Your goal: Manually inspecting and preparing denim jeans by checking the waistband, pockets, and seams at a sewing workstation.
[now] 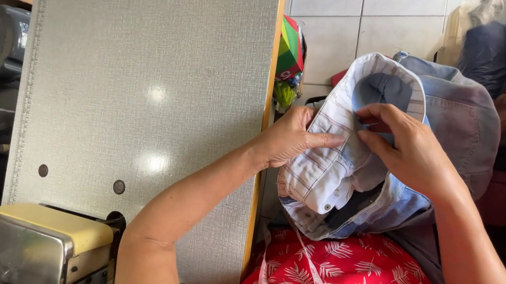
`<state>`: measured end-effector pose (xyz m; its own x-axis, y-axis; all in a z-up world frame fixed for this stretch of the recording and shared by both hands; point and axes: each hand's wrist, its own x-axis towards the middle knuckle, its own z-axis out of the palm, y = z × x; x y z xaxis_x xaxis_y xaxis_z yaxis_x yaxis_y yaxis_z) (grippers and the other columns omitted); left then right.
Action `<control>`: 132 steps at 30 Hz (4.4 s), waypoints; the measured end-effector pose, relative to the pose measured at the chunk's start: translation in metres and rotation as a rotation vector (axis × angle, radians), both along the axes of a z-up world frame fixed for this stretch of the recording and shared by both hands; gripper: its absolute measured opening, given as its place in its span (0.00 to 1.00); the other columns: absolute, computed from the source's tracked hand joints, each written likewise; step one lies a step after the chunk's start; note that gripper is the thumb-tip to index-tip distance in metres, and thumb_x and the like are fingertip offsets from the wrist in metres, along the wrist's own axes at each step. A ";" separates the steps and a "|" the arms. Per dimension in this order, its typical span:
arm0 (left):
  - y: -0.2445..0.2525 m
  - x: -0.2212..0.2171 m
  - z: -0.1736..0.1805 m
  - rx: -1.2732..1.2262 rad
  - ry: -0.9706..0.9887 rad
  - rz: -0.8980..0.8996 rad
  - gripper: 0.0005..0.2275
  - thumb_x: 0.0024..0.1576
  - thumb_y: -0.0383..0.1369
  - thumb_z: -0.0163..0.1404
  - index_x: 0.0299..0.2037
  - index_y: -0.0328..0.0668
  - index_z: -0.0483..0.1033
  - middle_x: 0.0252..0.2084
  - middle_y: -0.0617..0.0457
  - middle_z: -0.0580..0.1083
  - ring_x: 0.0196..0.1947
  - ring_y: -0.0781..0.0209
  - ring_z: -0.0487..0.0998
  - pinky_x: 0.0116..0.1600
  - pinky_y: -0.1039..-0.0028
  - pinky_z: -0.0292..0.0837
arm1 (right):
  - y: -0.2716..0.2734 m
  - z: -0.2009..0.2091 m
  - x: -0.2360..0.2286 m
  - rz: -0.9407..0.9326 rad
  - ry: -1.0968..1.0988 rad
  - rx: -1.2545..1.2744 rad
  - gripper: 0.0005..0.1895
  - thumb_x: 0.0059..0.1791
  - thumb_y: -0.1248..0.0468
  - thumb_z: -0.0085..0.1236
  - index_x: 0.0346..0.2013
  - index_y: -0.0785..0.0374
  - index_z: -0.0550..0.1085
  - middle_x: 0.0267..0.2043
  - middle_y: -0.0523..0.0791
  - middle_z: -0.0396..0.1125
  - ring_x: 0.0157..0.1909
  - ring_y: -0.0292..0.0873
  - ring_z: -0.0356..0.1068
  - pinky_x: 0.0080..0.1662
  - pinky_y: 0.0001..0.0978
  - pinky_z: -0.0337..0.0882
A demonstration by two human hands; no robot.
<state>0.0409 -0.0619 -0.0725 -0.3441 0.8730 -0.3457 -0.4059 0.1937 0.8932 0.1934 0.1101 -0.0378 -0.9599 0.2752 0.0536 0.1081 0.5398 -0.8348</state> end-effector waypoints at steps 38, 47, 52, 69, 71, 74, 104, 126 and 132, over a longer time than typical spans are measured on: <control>-0.010 -0.008 0.004 -0.035 -0.182 -0.111 0.07 0.57 0.28 0.59 0.43 0.34 0.82 0.42 0.47 0.82 0.39 0.61 0.84 0.45 0.72 0.83 | -0.042 0.007 0.061 0.015 0.107 0.212 0.04 0.54 0.68 0.57 0.44 0.62 0.74 0.44 0.45 0.71 0.42 0.43 0.73 0.41 0.35 0.72; -0.014 -0.023 0.007 0.032 -0.365 -0.160 0.11 0.64 0.34 0.52 0.45 0.31 0.80 0.46 0.45 0.81 0.46 0.59 0.82 0.53 0.70 0.79 | -0.038 -0.039 0.061 0.152 -0.237 0.364 0.06 0.57 0.60 0.49 0.43 0.57 0.72 0.38 0.41 0.72 0.41 0.46 0.72 0.50 0.40 0.63; -0.016 -0.029 0.014 -0.007 -0.336 -0.183 0.14 0.60 0.31 0.57 0.53 0.29 0.76 0.52 0.42 0.79 0.51 0.57 0.81 0.55 0.70 0.80 | -0.038 -0.036 0.060 0.170 -0.218 0.353 0.06 0.56 0.61 0.50 0.44 0.57 0.72 0.39 0.42 0.72 0.41 0.45 0.71 0.49 0.40 0.64; -0.003 -0.007 -0.020 -0.121 -0.023 -0.158 0.13 0.51 0.35 0.67 0.37 0.38 0.77 0.34 0.48 0.78 0.38 0.54 0.80 0.47 0.61 0.79 | -0.065 -0.079 0.067 0.207 -0.029 0.575 0.15 0.45 0.59 0.61 0.46 0.55 0.73 0.43 0.48 0.66 0.49 0.52 0.70 0.50 0.44 0.65; -0.002 -0.006 -0.013 -0.143 -0.085 -0.148 0.11 0.50 0.32 0.68 0.35 0.38 0.79 0.33 0.48 0.80 0.36 0.55 0.83 0.45 0.61 0.82 | -0.068 -0.075 0.065 0.219 -0.038 0.564 0.17 0.44 0.59 0.63 0.46 0.57 0.73 0.43 0.48 0.66 0.50 0.53 0.69 0.50 0.44 0.65; -0.004 -0.007 0.006 -0.086 -0.107 -0.126 0.12 0.54 0.31 0.64 0.45 0.35 0.81 0.38 0.44 0.81 0.39 0.50 0.85 0.46 0.57 0.84 | -0.070 -0.068 0.059 0.190 -0.009 0.545 0.22 0.44 0.55 0.63 0.49 0.59 0.71 0.45 0.50 0.66 0.51 0.53 0.69 0.51 0.43 0.65; -0.002 0.017 0.015 -0.258 -0.631 -0.101 0.21 0.62 0.42 0.50 0.58 0.34 0.73 0.54 0.41 0.77 0.52 0.50 0.80 0.60 0.57 0.77 | 0.051 -0.119 -0.012 -0.494 -0.049 0.437 0.10 0.49 0.59 0.59 0.40 0.60 0.82 0.34 0.54 0.76 0.36 0.63 0.75 0.34 0.50 0.70; 0.022 -0.009 0.042 -0.121 0.142 -0.161 0.17 0.50 0.30 0.64 0.49 0.35 0.79 0.43 0.49 0.82 0.39 0.62 0.83 0.44 0.73 0.85 | 0.049 -0.025 0.004 -0.272 0.236 0.368 0.07 0.59 0.70 0.68 0.46 0.69 0.76 0.61 0.56 0.59 0.49 0.57 0.68 0.40 0.50 0.70; 0.037 -0.003 0.039 -0.113 0.315 -0.263 0.08 0.52 0.37 0.64 0.32 0.43 0.80 0.28 0.61 0.78 0.27 0.73 0.76 0.33 0.81 0.72 | 0.050 -0.002 0.008 -0.241 0.272 0.365 0.05 0.60 0.74 0.65 0.44 0.72 0.75 0.40 0.52 0.71 0.40 0.50 0.70 0.41 0.41 0.67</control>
<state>0.0376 -0.0252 -0.0339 -0.2188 0.9078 -0.3578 -0.0406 0.3579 0.9329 0.2017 0.1604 -0.0394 -0.8092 0.4039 0.4268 0.0703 0.7876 -0.6121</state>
